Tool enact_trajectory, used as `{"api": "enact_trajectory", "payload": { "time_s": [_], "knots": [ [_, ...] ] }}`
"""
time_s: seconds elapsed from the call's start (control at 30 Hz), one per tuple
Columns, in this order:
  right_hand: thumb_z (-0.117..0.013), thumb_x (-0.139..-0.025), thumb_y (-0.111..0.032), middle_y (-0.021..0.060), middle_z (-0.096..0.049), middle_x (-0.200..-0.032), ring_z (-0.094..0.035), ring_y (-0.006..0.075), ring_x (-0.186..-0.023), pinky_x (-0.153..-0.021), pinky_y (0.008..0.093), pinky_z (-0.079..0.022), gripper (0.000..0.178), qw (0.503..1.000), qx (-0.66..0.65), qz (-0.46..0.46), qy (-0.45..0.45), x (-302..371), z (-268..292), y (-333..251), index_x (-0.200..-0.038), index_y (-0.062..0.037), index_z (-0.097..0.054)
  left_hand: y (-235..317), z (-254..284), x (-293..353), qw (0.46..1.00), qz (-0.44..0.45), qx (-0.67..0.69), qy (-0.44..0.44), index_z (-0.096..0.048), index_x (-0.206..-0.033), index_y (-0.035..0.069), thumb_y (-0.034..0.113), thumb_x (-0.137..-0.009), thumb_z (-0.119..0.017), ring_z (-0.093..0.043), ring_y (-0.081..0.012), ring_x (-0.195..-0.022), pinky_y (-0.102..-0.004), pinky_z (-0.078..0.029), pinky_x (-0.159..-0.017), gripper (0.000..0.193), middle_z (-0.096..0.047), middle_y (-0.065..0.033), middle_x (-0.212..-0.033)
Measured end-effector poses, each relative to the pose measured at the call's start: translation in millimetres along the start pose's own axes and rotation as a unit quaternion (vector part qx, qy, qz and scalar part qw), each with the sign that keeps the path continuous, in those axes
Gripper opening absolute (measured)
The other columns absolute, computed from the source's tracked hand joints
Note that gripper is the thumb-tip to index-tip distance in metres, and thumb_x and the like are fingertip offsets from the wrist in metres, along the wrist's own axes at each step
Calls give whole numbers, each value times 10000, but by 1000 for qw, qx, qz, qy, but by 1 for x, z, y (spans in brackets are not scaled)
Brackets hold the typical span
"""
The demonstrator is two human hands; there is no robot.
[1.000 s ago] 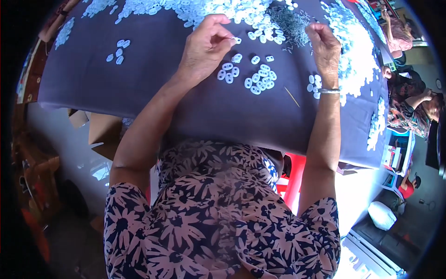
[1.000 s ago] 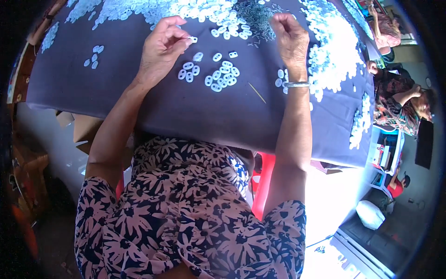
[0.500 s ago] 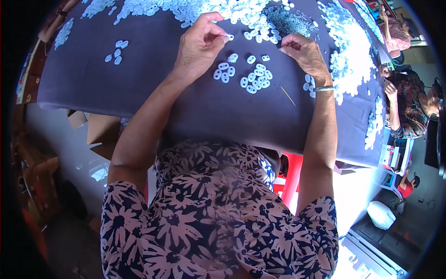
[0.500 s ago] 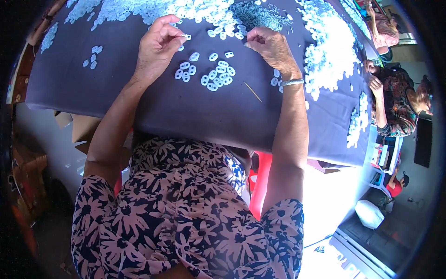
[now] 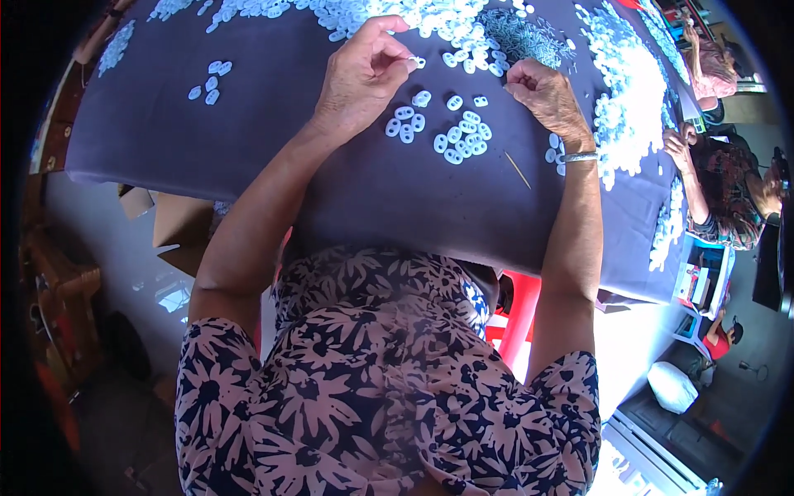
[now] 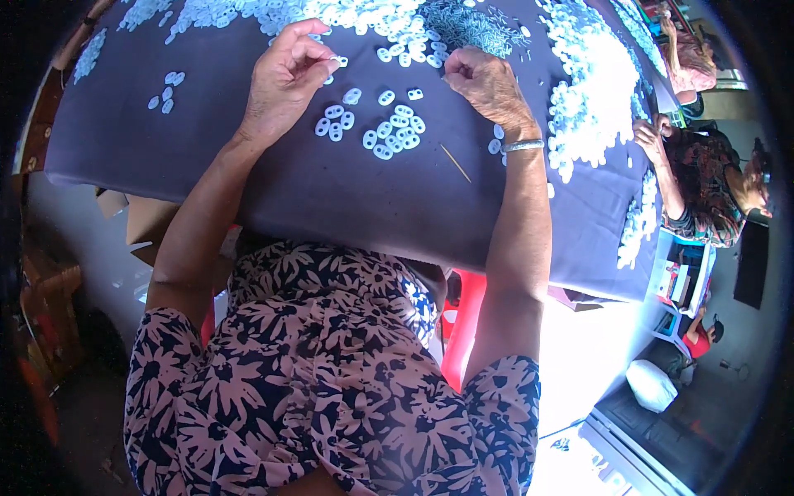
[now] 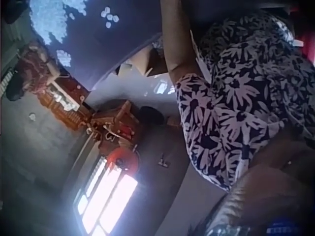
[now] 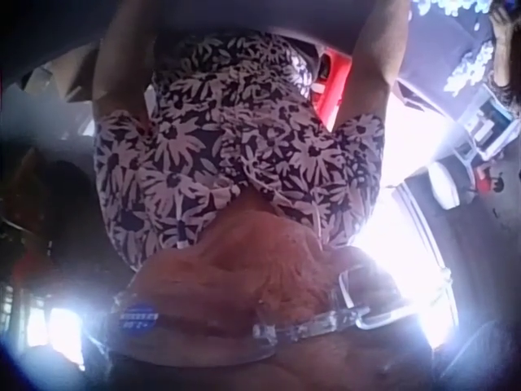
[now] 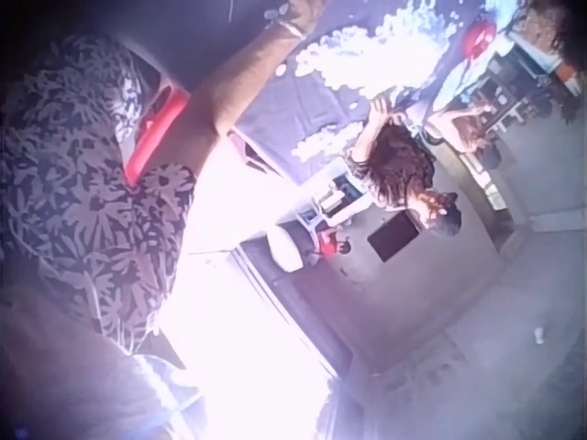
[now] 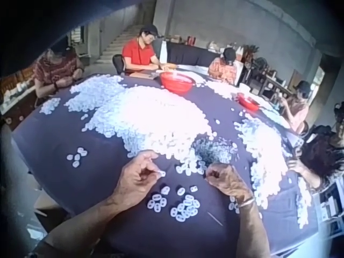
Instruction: The person assembles plastic toggles by inserting pins into plastic components by hand and placing the finished pieces on the table.
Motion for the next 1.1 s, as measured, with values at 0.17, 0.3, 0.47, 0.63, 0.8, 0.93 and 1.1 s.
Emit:
{"api": "enact_trajectory", "payload": {
  "time_s": [0.17, 0.3, 0.47, 0.63, 0.8, 0.93, 1.1],
  "knots": [
    [-638, -748, -130, 14, -582, -707, -524, 111, -635, -617, 263, -445, 118, 999, -21, -28, 22, -2, -1, 1, -829, -43, -635, 2, 0, 2, 1000, 15, -1, -9, -491, -1184, 44, -5, -838, -624, -580, -64, -740, -204, -478, -699, 374, -633, -12, -817],
    [-623, -797, -149, -39, -524, -689, -461, 66, -652, -604, 232, -391, 124, 998, -42, -50, 21, -1, 0, -8, -847, -36, -612, 0, -1, 1, 1000, 11, 1, -16, -498, -1172, 50, 28, -827, -638, -619, -96, -755, -238, -504, -725, 373, -654, -39, -837],
    [-576, -852, -244, -51, -502, -729, -434, 65, -676, -603, 223, -365, 220, 990, -129, -40, 26, -1, -4, -7, -908, -32, -601, 7, -2, 2, 1000, 17, -6, -17, -495, -1181, 46, 13, -837, -631, -574, -61, -731, -208, -478, -689, 372, -631, -12, -822],
    [-568, -879, -271, -46, -500, -716, -422, 62, -666, -615, 223, -379, 247, 993, -106, -19, 46, -3, -9, -7, -902, -27, -599, 2, 0, 0, 999, 31, -17, -26, -493, -1192, 44, -3, -848, -627, -530, -28, -711, -181, -453, -656, 372, -617, 15, -819],
    [-603, -859, -79, -38, -540, -721, -457, 55, -664, -612, 190, -386, 54, 992, -127, 10, 20, -3, -13, -2, -881, -30, -610, 2, -1, 1, 999, 24, -31, -6, -498, -1189, 51, 3, -848, -630, -528, -34, -706, -187, -451, -650, 369, -615, 12, -807],
    [-599, -850, -33, -30, -573, -749, -513, 50, -696, -620, 181, -404, 18, 976, -214, -23, 17, -5, -11, 2, -859, -33, -615, 0, 2, 1, 999, 12, -16, -27, -498, -1187, 54, 3, -848, -630, -530, -36, -709, -188, -448, -649, 367, -614, 10, -806],
    [-588, -842, 14, -19, -599, -814, -560, 51, -754, -624, 176, -415, 68, 974, -228, -10, 7, -6, -9, 13, -887, -23, -624, 2, -1, 0, 999, 11, -9, -39, -500, -1180, 52, -1, -846, -629, -523, -34, -705, -184, -434, -647, 362, -611, 12, -797]
  ]
}}
Point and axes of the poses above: each hand's wrist, its own x-axis away from the middle knuckle, its own z-axis out of the back of the hand, y = z × x, the point moved 1 cm from there along -x, towards the middle knuckle
